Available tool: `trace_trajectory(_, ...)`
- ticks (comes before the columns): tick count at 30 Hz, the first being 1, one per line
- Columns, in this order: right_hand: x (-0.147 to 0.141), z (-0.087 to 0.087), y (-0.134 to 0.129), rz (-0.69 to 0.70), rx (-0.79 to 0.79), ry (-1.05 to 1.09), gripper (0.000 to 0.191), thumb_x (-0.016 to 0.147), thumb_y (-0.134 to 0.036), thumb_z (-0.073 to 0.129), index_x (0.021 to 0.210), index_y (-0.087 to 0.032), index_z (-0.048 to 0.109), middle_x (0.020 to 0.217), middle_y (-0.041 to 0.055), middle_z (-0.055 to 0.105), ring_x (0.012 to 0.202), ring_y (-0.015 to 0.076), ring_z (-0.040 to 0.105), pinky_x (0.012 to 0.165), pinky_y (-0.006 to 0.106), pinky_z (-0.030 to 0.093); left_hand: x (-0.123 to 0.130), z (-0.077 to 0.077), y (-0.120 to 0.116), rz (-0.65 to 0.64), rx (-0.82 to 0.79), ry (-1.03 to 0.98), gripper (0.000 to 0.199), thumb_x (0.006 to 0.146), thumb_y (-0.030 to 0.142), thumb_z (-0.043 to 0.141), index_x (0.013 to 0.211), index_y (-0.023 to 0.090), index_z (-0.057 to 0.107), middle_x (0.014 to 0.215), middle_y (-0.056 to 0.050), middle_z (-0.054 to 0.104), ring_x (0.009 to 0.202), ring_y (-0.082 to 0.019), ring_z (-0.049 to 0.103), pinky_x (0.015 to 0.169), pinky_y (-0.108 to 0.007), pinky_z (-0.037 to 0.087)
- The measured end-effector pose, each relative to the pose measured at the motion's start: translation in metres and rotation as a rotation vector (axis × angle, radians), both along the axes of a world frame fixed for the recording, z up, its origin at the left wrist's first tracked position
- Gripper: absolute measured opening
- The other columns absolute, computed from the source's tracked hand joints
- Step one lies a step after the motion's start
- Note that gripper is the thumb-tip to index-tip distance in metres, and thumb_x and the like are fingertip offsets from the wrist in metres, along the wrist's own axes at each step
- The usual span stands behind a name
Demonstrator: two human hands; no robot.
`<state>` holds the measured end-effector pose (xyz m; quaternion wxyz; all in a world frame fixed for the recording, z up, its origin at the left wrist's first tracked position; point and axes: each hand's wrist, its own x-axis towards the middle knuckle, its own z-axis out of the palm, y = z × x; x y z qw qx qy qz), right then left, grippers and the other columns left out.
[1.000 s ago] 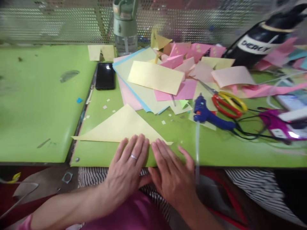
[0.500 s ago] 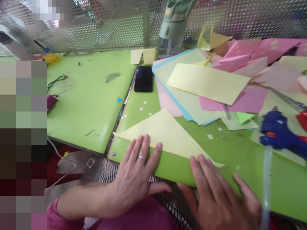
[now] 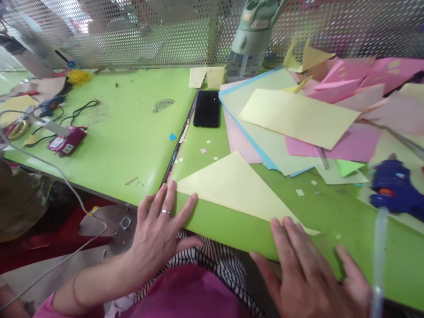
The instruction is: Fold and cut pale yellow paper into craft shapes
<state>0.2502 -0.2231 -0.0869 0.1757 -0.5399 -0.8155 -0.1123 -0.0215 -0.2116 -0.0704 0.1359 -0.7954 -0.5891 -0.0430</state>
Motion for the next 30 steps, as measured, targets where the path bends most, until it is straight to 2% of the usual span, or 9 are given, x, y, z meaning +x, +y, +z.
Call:
trace_trajectory(3,-0.008,0.009,0.001,-0.040,0.048,-0.113,0.069,0.094,-0.039,0.052,0.154,-0.016,0.027,0.133,0.0192,0.062,0.105,0.0354,0.067,0.105,0.059,0.035,-0.004,-0.001,-0.001,-0.007,0.006,-0.028,0.092,0.081,0.082,0.028,0.151,0.022,0.035,0.150,-0.021,0.043,0.136,-0.038,0.042,0.104,-0.055,0.034)
trace_trajectory(6,-0.011,0.013,0.002,-0.046,0.034,-0.132,0.069,0.096,-0.038,0.049,0.155,-0.014,0.023,0.132,0.0209,0.062,0.104,0.0357,0.068,0.104,0.060,0.035,-0.009,-0.005,-0.002,-0.014,0.014,-0.074,0.090,0.085,0.078,0.031,0.148,0.014,0.039,0.150,-0.019,0.043,0.135,-0.036,0.043,0.108,-0.053,0.031)
trace_trajectory(12,-0.014,0.016,0.004,-0.031,0.106,-0.100,0.059,0.095,-0.039,0.050,0.146,-0.010,0.041,0.122,0.0211,0.068,0.100,0.0339,0.069,0.107,0.060,0.031,-0.010,-0.001,-0.002,-0.020,0.085,-0.177,0.080,0.091,0.070,0.037,0.146,0.012,0.042,0.147,-0.016,0.048,0.136,-0.034,0.042,0.111,-0.052,0.028)
trace_trajectory(15,-0.016,0.017,0.003,-0.055,0.087,-0.118,0.054,0.095,-0.041,0.050,0.140,-0.011,0.048,0.123,0.0207,0.067,0.104,0.0336,0.067,0.109,0.061,0.028,0.016,0.006,0.001,-0.125,0.106,-0.180,0.085,0.090,0.073,0.034,0.147,0.010,0.039,0.152,-0.017,0.041,0.142,-0.034,0.034,0.115,-0.052,0.026)
trace_trajectory(19,-0.018,0.017,0.001,-0.068,0.070,-0.181,0.051,0.095,-0.042,0.050,0.135,-0.011,0.054,0.126,0.0230,0.064,0.106,0.0355,0.065,0.107,0.063,0.028,0.066,0.009,0.006,-0.369,0.036,-0.144,0.089,0.087,0.077,0.021,0.150,0.015,0.035,0.157,-0.007,0.035,0.146,-0.026,0.028,0.117,-0.045,0.028)
trace_trajectory(21,-0.018,0.016,0.002,-0.067,0.068,-0.188,0.048,0.095,-0.041,0.050,0.133,-0.011,0.056,0.125,0.0228,0.065,0.104,0.0355,0.066,0.106,0.064,0.029,0.077,0.005,0.009,-0.377,-0.019,-0.128,0.098,0.084,0.081,0.017,0.147,0.010,0.039,0.155,-0.010,0.039,0.145,-0.025,0.031,0.118,-0.040,0.028)
trace_trajectory(24,-0.018,0.016,0.004,-0.086,0.031,-0.170,0.045,0.096,-0.039,0.049,0.132,-0.013,0.057,0.125,0.0217,0.065,0.103,0.0350,0.065,0.105,0.064,0.029,0.064,-0.002,0.009,-0.344,-0.030,-0.110,0.100,0.084,0.080,0.016,0.146,0.006,0.039,0.153,-0.013,0.040,0.143,-0.027,0.035,0.118,-0.041,0.028)
trace_trajectory(27,-0.018,0.015,0.004,-0.086,0.005,-0.152,0.046,0.095,-0.040,0.049,0.132,-0.013,0.057,0.125,0.0220,0.064,0.103,0.0359,0.065,0.103,0.064,0.031,0.029,-0.004,0.007,-0.252,0.006,-0.084,0.102,0.084,0.080,0.018,0.144,0.000,0.040,0.150,-0.019,0.043,0.141,-0.030,0.038,0.117,-0.046,0.029)
trace_trajectory(30,-0.017,0.015,0.004,-0.075,0.016,-0.153,0.047,0.094,-0.040,0.052,0.131,-0.012,0.057,0.124,0.0225,0.065,0.102,0.0366,0.065,0.102,0.063,0.033,-0.003,-0.002,0.005,-0.170,0.061,-0.065,0.097,0.088,0.076,0.025,0.144,-0.001,0.039,0.148,-0.020,0.046,0.138,-0.031,0.042,0.116,-0.047,0.031)
